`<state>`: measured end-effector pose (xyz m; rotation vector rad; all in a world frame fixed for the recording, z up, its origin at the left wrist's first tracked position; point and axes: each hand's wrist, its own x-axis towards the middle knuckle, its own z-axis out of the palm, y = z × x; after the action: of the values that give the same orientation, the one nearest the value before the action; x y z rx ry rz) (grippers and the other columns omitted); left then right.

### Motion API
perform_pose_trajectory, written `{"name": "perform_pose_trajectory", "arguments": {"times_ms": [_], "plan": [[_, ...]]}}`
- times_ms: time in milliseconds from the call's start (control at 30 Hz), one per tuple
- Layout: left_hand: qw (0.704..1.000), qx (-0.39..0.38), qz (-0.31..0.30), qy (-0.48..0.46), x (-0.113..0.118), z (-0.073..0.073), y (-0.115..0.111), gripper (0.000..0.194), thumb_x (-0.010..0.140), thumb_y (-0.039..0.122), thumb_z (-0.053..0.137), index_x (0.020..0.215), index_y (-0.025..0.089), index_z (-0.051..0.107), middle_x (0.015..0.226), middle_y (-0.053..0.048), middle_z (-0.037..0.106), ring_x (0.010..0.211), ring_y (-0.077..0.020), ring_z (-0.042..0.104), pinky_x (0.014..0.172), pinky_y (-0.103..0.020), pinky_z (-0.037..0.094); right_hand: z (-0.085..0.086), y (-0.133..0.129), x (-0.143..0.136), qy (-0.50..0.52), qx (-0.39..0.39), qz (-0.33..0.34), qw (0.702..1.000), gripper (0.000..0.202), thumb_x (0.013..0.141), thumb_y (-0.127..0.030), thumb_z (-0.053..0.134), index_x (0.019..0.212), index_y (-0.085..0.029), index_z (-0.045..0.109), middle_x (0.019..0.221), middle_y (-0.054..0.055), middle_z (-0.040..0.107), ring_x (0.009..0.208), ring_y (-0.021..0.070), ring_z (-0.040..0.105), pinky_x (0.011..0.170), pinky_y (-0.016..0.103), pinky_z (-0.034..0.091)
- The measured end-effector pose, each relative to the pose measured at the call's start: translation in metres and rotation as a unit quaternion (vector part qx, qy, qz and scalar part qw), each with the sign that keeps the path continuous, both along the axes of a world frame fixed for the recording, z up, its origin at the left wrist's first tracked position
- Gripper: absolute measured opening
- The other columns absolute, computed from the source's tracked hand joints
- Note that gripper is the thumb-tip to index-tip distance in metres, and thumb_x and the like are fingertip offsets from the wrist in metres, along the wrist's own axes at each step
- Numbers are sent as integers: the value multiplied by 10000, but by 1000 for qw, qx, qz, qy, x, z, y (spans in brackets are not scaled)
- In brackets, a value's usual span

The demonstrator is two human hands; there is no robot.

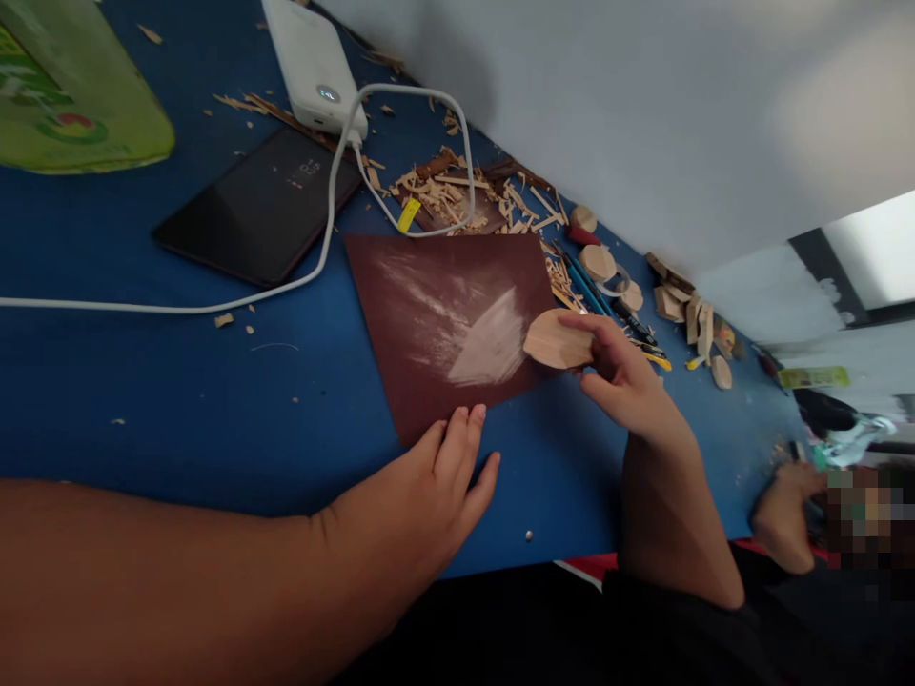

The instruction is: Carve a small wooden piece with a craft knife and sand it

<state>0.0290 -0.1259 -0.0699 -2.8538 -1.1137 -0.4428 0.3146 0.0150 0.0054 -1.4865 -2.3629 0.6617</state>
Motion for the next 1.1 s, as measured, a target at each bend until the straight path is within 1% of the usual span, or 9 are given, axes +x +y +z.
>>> {"name": "perform_pose_trajectory", "arguments": {"times_ms": [100, 167, 267, 400, 533, 667, 833, 933, 1100], "plan": [[1000, -2, -1, 3, 0, 1, 1, 657, 920, 531, 715, 1483, 193, 685, 1576, -280, 614, 1443, -451, 625, 1133, -502, 501, 6, -2, 6, 5, -55, 31, 998, 829, 816, -150, 559, 1625, -309, 468, 1616, 121, 509, 1322, 288, 623, 921, 400, 609], [1000, -4, -1, 7, 0, 1, 1, 679, 916, 548, 714, 1494, 194, 675, 1581, -277, 612, 1449, -448, 620, 1138, -502, 497, 9, -3, 11, -33, -43, 36, 998, 795, 870, -156, 575, 1644, -305, 475, 1507, 131, 579, 1146, 255, 672, 911, 409, 597], [1000, -8, -3, 7, 0, 1, 1, 716, 906, 583, 713, 1499, 185, 668, 1588, -282, 603, 1458, -457, 608, 1142, -512, 491, 10, -2, 14, -61, 4, 19, 998, 584, 951, -225, 615, 1533, -283, 626, 1264, 104, 706, 883, 209, 666, 838, 402, 578], [1000, -12, -5, 16, 0, -1, 0, 740, 901, 581, 723, 1520, 182, 647, 1597, -283, 594, 1473, -459, 592, 1158, -520, 480, 4, 4, 10, -52, 9, -32, 998, 341, 1010, -419, 684, 1306, -272, 769, 1021, 41, 778, 800, 212, 661, 736, 362, 523], [1000, -5, -10, 8, -1, -2, 1, 721, 915, 577, 699, 1509, 172, 654, 1591, -291, 596, 1460, -463, 603, 1137, -518, 489, -9, 11, 8, -10, 15, -101, 995, 363, 1001, -554, 713, 1149, -234, 800, 875, 21, 746, 743, 200, 629, 693, 338, 481], [1000, -6, -10, 0, -1, -2, 0, 728, 906, 571, 713, 1505, 162, 656, 1594, -303, 587, 1456, -474, 603, 1140, -524, 483, -22, 19, 12, 66, 6, -115, 991, 373, 1003, -585, 711, 1057, -221, 770, 916, 28, 747, 795, 198, 643, 744, 335, 493], [1000, -12, -13, 2, 1, -5, -1, 780, 881, 599, 741, 1516, 157, 645, 1600, -316, 573, 1465, -492, 588, 1156, -542, 465, -38, 30, 13, 97, 26, -156, 983, 454, 1003, -656, 676, 915, -212, 715, 744, -3, 635, 671, 162, 547, 631, 304, 426], [1000, -5, -13, 10, -1, -1, 1, 791, 869, 605, 756, 1517, 165, 645, 1591, -309, 586, 1451, -488, 602, 1153, -540, 462, -52, 37, 13, 133, 37, -187, 973, 492, 1013, -685, 635, 866, -217, 670, 730, -7, 606, 659, 157, 522, 614, 296, 419], [995, -53, -63, 56, -10, 18, 6, 1095, 748, 745, 806, 1592, 97, 546, 1637, -356, 506, 1480, -515, 555, 1168, -537, 448, -71, 46, 13, 154, 59, -213, 963, 523, 1024, -730, 560, 932, -227, 667, 807, 10, 650, 722, 180, 567, 627, 294, 449]]}}
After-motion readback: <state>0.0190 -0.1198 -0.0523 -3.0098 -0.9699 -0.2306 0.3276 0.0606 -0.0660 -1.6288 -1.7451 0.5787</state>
